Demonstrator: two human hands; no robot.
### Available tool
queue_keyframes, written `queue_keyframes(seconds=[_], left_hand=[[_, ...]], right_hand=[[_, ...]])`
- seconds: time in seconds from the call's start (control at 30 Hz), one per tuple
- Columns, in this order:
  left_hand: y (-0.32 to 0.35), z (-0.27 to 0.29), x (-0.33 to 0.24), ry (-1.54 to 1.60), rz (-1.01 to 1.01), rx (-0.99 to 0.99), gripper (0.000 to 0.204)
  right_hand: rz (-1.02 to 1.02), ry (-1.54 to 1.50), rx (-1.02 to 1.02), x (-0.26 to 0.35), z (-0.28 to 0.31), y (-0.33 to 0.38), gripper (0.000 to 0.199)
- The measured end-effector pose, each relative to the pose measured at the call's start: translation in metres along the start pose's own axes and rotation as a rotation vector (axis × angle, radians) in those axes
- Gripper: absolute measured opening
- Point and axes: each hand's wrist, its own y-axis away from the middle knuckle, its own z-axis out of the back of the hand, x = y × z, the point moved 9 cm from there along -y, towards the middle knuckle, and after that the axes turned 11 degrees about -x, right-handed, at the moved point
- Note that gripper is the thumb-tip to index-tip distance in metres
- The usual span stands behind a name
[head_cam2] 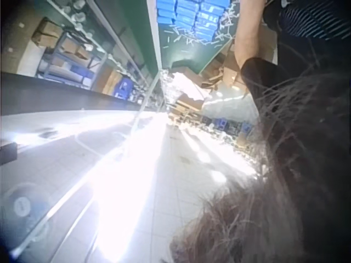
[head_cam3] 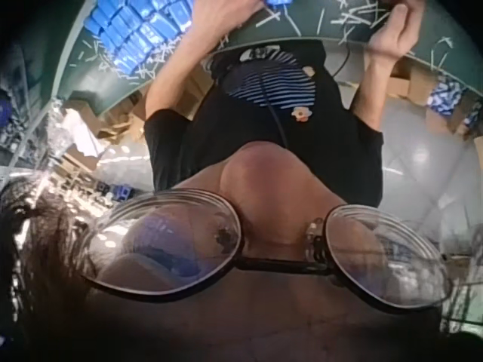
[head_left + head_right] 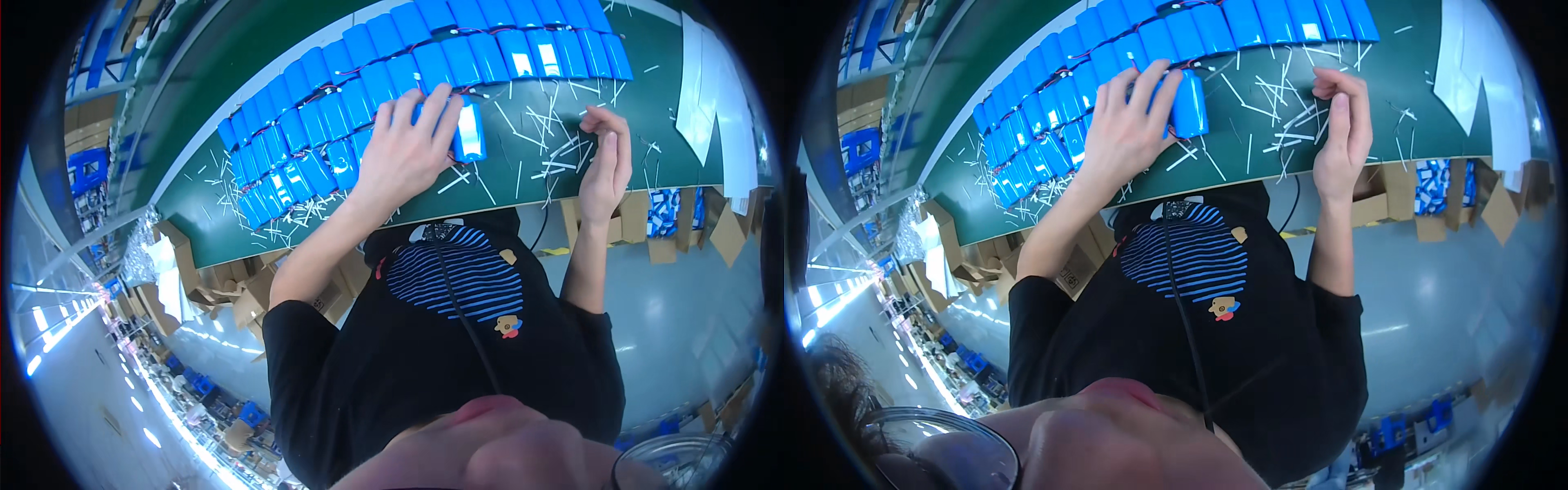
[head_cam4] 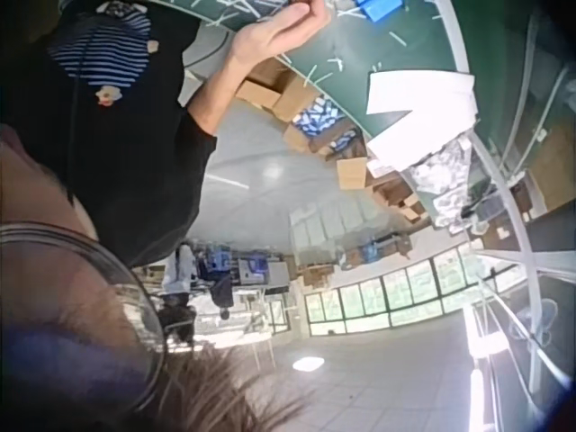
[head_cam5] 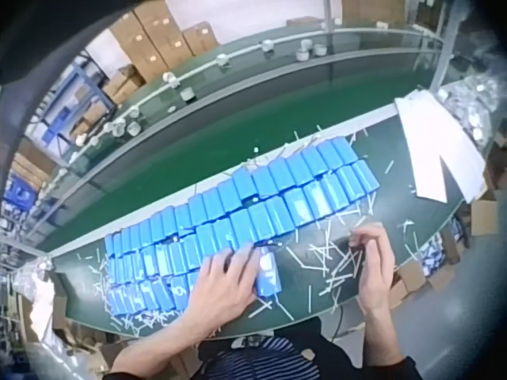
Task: The person is aligning blue electronic modules on a production workbench and applying small grey labels or stickers to each unit.
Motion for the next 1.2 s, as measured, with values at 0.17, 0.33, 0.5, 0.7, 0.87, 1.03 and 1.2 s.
queue_keyframes(seconds=[0.17, 0.33, 0.5, 0.7, 0.87, 1.03, 1.2], left_hand=[[-0.022, 0.004, -0.020, -0.036, -0.028, -0.099, 0.055], [-0.073, -0.025, -0.068, -0.075, -0.086, -0.111, 0.055], [-0.077, -0.057, -0.067, 0.094, 0.010, 0.070, 0.076], [-0.034, -0.007, -0.041, 0.263, 0.027, 0.002, 0.079], [0.065, 0.054, 0.068, -0.095, 0.309, -0.212, 0.055], [0.230, 0.109, 0.163, -0.362, 0.854, -0.246, 0.053], [0.292, 0.093, 0.182, -0.018, 1.177, -0.269, 0.061]], right_hand=[[-0.004, -0.082, 0.007, -0.004, 0.015, -0.015, 0.036], [0.005, -0.029, 0.008, -0.005, 0.026, -0.024, 0.034], [0.250, 0.392, 0.328, 0.023, -0.004, -0.005, 0.042], [0.186, 0.354, 0.500, 0.012, -0.032, 0.006, 0.059], [0.233, 0.531, 0.483, 0.008, -0.045, 0.006, 0.062], [0.362, 0.650, 0.515, 0.023, -0.073, 0.005, 0.062], [0.390, 0.637, 0.614, 0.010, -0.085, -0.002, 0.068]])
